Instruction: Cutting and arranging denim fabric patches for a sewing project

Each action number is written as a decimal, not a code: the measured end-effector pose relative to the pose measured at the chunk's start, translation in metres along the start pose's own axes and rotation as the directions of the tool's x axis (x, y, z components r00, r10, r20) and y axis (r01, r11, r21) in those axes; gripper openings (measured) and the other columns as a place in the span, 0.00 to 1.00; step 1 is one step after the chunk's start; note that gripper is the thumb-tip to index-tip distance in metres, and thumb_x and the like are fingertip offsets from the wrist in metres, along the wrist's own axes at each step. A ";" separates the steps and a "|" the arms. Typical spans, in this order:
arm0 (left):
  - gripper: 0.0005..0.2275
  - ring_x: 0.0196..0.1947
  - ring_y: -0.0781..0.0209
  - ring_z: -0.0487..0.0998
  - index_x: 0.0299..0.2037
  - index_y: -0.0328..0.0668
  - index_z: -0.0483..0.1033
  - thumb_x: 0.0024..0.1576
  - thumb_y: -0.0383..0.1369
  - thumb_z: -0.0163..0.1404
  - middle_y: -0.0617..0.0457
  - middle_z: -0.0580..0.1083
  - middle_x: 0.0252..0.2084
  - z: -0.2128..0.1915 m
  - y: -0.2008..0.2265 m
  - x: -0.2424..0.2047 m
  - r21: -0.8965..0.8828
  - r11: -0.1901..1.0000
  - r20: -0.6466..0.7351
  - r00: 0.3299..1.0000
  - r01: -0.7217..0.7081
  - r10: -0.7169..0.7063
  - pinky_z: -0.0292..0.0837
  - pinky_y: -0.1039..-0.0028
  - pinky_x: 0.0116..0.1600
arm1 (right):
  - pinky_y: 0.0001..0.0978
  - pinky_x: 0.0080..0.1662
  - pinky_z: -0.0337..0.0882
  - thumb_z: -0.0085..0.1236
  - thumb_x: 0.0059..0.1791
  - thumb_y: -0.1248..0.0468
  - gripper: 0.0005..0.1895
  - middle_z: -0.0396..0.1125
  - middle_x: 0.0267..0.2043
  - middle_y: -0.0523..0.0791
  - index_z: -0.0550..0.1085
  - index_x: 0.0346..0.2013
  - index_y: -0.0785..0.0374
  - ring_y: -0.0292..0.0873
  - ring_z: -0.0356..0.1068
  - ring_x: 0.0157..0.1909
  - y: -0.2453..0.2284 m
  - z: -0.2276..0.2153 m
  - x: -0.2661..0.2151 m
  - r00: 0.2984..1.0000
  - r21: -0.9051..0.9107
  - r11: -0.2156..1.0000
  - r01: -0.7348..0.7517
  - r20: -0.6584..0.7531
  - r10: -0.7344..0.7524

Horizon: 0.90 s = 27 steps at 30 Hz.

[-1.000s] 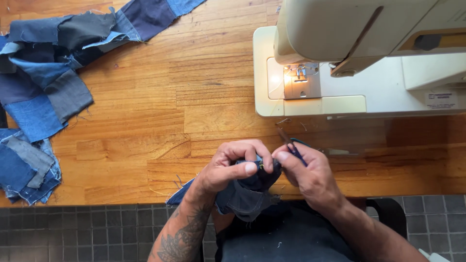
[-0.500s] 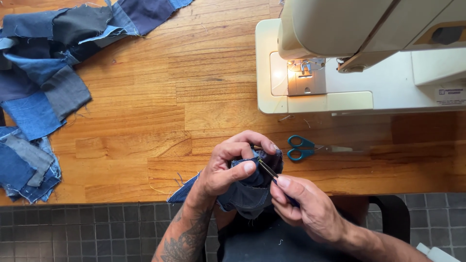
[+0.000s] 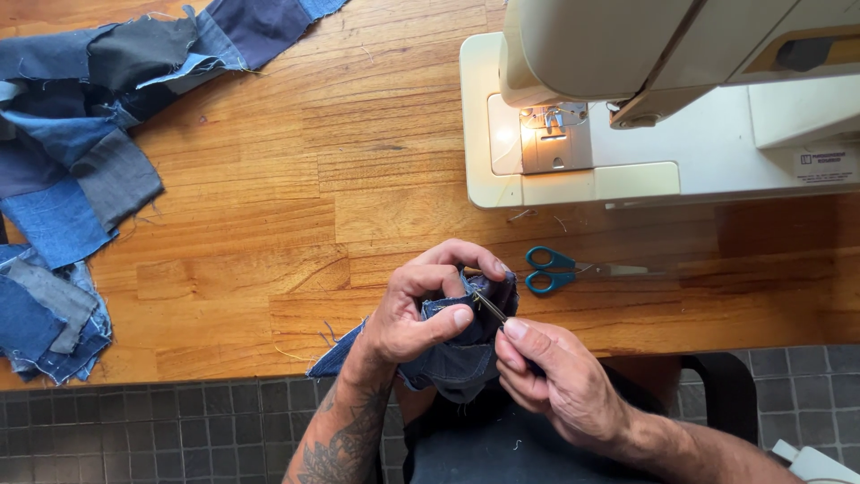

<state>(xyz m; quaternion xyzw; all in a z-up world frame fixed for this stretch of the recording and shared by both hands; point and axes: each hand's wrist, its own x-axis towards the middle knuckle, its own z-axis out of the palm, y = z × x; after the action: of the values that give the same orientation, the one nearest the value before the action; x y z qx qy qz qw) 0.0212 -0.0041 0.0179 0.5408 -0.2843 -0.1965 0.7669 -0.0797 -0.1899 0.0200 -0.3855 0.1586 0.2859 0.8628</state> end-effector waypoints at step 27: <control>0.27 0.64 0.50 0.69 0.60 0.40 0.74 0.69 0.52 0.28 0.41 0.68 0.60 0.001 0.018 -0.021 0.705 0.686 -0.378 0.914 0.181 0.147 0.64 0.62 0.69 | 0.47 0.24 0.62 0.54 0.51 0.43 0.17 0.70 0.19 0.46 0.77 0.42 0.50 0.51 0.71 0.21 0.022 -0.026 0.028 0.733 -0.977 -0.189 0.103 0.203 -0.649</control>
<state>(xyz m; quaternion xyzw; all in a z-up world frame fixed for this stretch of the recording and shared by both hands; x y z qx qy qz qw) 0.0050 0.0140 0.0306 0.8309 -0.1681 0.0413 0.5287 -0.0729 -0.1874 -0.0236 -0.9475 -0.0584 -0.0564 0.3094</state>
